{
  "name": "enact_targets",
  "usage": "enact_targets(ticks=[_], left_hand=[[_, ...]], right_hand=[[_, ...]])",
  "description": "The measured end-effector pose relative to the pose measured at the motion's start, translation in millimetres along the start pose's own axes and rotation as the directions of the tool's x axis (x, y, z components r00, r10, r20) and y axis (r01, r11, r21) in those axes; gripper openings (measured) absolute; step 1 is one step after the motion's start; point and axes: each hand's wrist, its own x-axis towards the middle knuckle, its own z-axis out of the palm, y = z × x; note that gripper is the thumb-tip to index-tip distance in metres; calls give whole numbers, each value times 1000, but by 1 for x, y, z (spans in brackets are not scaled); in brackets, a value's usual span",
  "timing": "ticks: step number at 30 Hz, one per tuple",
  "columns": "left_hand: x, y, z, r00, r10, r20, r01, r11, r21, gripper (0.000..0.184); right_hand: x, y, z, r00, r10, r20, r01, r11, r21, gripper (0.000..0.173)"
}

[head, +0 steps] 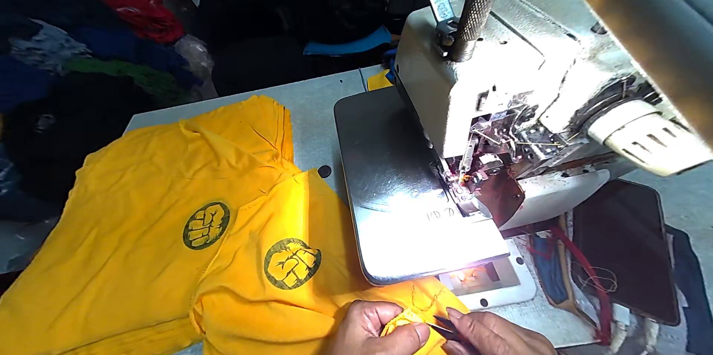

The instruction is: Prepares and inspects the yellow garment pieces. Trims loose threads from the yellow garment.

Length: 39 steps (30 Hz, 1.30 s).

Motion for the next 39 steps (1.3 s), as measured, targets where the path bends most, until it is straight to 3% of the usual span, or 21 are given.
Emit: enact_targets(ticks=[4,6,9,12,21,26,30,39], left_hand=[[-1,6,2,999,-33,-25,32,999,-15,18],[-3,12,4,997,-65,-36,64,997,-41,19],[-1,3,1,1000,-7,-1,7,999,-52,10],[-1,0,-1,999,22,33,-20,999,-42,4],[0,0,0,1000,3,3,-3,1000,-10,8],[-2,13,4,997,-71,-19,70,997,-40,12],[0,2,0,1000,-5,5,6,999,-36,10],[-3,18,6,995,-93,-40,91,994,-53,14]], right_hand=[[-3,2,3,999,-21,-33,22,1000,14,22],[-3,1,0,997,57,-42,-55,997,58,24],[-2,-1,-8,987,159,-12,-156,978,135,29],[-3,-3,-13,991,132,7,-132,984,119,28],[-8,-2,-9,996,85,23,-87,995,51,25],[-8,-2,-8,997,81,15,-81,996,47,25],[-8,-1,-7,997,74,7,-74,996,53,25],[-7,0,-8,998,69,8,-69,997,28,25]])
